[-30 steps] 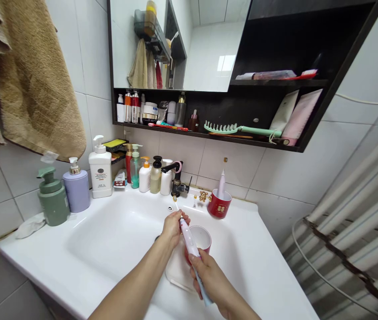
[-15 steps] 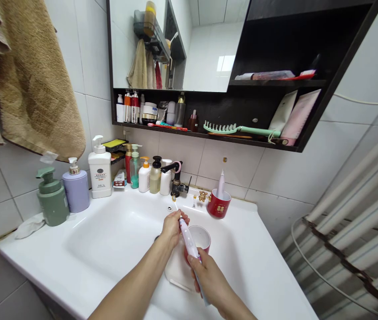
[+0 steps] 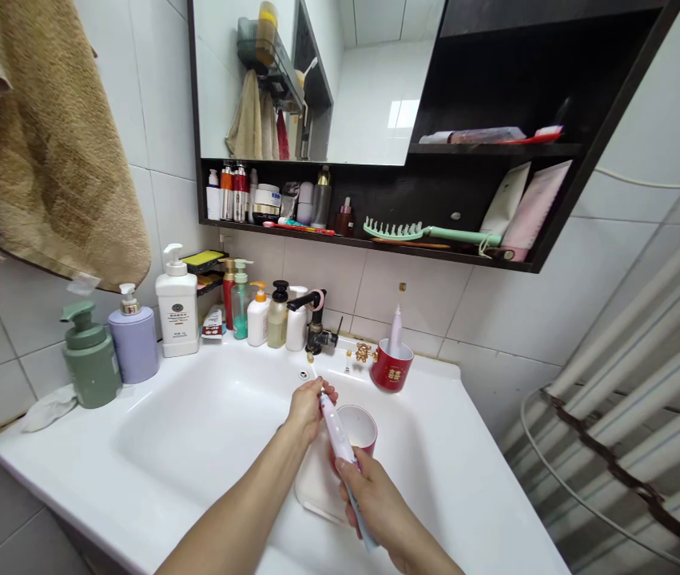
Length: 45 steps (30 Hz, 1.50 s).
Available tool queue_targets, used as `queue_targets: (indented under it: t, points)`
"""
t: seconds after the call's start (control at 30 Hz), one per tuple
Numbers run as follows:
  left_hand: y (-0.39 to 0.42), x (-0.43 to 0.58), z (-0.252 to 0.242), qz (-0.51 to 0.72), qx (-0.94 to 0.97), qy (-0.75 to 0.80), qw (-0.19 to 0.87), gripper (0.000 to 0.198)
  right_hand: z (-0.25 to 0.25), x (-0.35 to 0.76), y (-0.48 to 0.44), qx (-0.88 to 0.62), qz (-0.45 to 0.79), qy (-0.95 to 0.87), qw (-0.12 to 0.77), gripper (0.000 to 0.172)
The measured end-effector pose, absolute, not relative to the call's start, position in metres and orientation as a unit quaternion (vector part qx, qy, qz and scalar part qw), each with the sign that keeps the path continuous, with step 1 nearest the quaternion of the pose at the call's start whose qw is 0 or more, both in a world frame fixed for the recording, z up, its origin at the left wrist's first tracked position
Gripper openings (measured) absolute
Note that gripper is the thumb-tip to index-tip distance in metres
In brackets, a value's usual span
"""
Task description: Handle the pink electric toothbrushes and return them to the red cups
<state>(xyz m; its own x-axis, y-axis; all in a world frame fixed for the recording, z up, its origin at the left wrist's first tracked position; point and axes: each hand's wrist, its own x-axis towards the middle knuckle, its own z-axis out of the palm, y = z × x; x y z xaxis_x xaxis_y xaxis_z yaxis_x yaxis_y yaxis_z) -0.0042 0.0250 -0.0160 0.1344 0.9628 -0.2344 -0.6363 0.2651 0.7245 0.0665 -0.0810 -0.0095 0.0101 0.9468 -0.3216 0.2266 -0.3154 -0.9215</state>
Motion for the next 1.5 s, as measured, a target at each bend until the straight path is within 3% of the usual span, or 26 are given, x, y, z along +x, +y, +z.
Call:
queue_targets:
  t: [0.37, 0.47, 0.6, 0.97, 1.27, 1.5]
  points:
    - [0.038, -0.012, -0.021, 0.563, 0.228, 0.362, 0.707, 0.010, -0.017, 0.070, -0.085, -0.612, 0.512, -0.499, 0.337, 0.021]
    - [0.047, -0.006, -0.023, 0.500, 0.292, 0.411, 0.704, 0.008, -0.016, 0.071, -0.086, -0.604, 0.502, -0.498, 0.368, 0.026]
    - [0.068, 0.013, -0.022, 0.427, 0.392, 0.517, 0.630, 0.011, -0.016, 0.072, -0.084, -0.593, 0.493, -0.498, 0.397, 0.033]
    - [0.142, 0.044, -0.026, 0.393, 0.509, 0.626, 0.442, 0.034, -0.025, 0.076, -0.078, -0.590, 0.432, -0.536, 0.421, 0.040]
    - [0.128, 0.055, -0.031, 0.437, 0.622, 0.560, 0.331, 0.016, -0.036, 0.080, -0.076, -0.607, 0.407, -0.541, 0.415, 0.042]
    - [0.121, 0.067, -0.025, 0.451, 0.574, 0.527, 0.434, 0.029, -0.029, 0.080, -0.077, -0.611, 0.381, -0.537, 0.439, 0.037]
